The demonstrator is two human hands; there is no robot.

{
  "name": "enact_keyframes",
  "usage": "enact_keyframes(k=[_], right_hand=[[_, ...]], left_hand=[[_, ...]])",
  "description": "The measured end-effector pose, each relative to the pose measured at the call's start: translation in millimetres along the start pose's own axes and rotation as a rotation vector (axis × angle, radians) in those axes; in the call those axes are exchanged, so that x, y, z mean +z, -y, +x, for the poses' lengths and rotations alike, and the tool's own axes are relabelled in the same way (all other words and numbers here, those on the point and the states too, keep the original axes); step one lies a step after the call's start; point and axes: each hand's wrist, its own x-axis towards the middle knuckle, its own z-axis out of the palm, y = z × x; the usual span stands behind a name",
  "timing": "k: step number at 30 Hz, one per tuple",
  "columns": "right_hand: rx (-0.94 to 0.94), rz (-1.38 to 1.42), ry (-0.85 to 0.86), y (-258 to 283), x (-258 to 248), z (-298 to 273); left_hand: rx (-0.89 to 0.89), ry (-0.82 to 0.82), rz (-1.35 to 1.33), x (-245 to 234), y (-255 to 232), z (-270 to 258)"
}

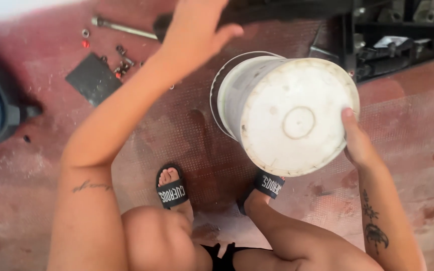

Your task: Organizing tools, hardware, and other items on the floor of a garage.

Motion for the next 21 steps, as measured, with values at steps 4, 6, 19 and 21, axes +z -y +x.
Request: enact_keyframes(k=[4,6,19,21], right_hand=[[-0.207,0.248,0.264,-3.8,3.3,8.2],[-0.232,0.260,0.324,12.3,4.3,-15.0],[-0.215,0.476,0.223,-33.6,-32.3,18.7],[-0.292,0.376,0.138,-15.7,-30.8,1.4]], left_hand=[[0.131,0.212,-0.166,-22.7,-81.7,2.6],[0.140,0.309,-0.124,-13.9,-110.9,3.8],[0.379,-0.028,0.548,60.7,-147.6,-5.7],[0.325,-0.024,0.443,66.7,-136.5,-0.3]])
